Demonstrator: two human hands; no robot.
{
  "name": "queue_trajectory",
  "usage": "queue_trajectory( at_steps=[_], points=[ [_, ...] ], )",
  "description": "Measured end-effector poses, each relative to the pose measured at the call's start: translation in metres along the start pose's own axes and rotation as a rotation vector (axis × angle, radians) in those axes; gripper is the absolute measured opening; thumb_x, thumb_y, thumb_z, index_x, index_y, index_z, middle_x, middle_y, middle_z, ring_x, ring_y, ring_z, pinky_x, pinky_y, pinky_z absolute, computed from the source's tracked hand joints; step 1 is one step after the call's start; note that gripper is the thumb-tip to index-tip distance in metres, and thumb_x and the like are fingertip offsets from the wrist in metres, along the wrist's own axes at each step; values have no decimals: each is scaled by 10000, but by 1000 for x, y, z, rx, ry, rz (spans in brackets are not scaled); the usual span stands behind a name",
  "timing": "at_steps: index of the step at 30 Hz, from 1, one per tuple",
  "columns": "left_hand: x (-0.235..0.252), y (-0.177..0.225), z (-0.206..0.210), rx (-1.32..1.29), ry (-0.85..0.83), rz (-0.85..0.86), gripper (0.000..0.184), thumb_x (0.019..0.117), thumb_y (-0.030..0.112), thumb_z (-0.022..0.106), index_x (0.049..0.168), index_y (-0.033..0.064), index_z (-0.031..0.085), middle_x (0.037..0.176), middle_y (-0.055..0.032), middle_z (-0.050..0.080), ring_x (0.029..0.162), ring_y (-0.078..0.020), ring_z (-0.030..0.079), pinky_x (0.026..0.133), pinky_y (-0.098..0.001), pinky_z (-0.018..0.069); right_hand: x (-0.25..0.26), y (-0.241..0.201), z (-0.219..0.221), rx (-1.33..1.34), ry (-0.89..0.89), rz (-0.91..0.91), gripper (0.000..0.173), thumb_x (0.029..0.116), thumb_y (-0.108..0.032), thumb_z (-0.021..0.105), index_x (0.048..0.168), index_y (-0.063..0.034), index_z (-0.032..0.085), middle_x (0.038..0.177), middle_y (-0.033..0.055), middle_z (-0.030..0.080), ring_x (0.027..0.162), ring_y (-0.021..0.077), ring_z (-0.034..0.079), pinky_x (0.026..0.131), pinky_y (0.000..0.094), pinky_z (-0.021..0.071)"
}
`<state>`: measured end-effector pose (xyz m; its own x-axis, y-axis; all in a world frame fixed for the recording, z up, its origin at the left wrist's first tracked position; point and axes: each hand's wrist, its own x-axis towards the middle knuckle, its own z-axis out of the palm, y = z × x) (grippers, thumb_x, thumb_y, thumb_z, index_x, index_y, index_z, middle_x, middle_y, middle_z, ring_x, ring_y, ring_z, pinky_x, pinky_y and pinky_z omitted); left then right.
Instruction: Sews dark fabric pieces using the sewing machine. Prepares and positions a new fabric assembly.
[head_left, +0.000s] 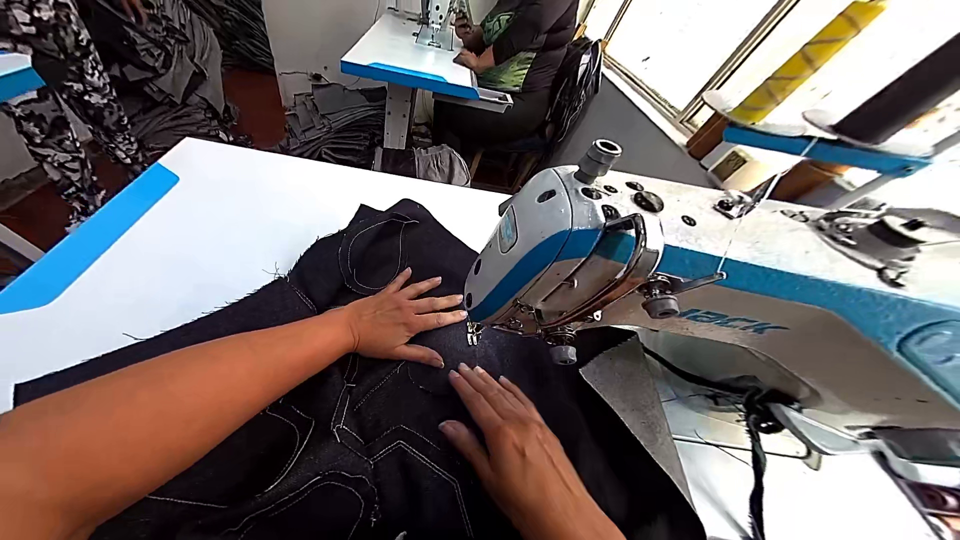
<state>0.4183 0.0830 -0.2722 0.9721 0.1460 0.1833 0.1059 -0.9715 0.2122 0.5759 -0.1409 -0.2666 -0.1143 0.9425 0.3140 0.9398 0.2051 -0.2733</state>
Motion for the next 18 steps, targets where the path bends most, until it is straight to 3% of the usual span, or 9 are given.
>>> queue_trajectory(
  at_steps=[3, 7, 13, 16, 18],
  points=[
    [0, 0, 1, 10, -18, -7, 706, 988, 652, 445, 1556, 232, 458, 1631, -72, 398, 1541, -414, 247, 1162, -754, 145, -12, -32, 19, 91, 14, 64, 712, 1052, -582, 346, 1394, -23, 626, 1458, 128, 604, 1375, 327, 555, 1139, 551, 431],
    [-3, 8, 0, 21, -45, -76, 697, 996, 669, 407, 1567, 271, 438, 1656, -66, 352, 1548, -411, 227, 1170, -749, 122, -25, -13, 35, -21, 109, -44, 658, 1066, -565, 336, 1417, -87, 621, 1466, 63, 606, 1382, 252, 555, 1153, 478, 435],
    [-3, 23, 5, 52, 19, -323, 754, 993, 700, 373, 1584, 232, 409, 1665, -70, 331, 1555, -414, 202, 1168, -754, 104, -8, 48, 18, 63, -7, -212, 479, 1080, -419, 403, 1413, -163, 633, 1489, -5, 588, 1425, 166, 503, 1183, 454, 407],
    [1, 29, 5, 57, 13, -437, 777, 995, 704, 363, 1594, 209, 386, 1683, -66, 289, 1560, -416, 179, 1167, -753, 91, 10, 65, -1, 55, -108, -281, 421, 1061, -346, 466, 1373, -147, 667, 1460, 10, 614, 1400, 185, 534, 1167, 459, 419],
    [2, 31, 4, 69, 1, -467, 772, 999, 700, 358, 1600, 217, 374, 1692, -59, 266, 1567, -418, 144, 1168, -754, 83, 15, 50, -25, 41, -214, -207, 400, 1049, -334, 520, 1327, -102, 692, 1406, 60, 653, 1354, 226, 581, 1156, 465, 432]
  ],
)
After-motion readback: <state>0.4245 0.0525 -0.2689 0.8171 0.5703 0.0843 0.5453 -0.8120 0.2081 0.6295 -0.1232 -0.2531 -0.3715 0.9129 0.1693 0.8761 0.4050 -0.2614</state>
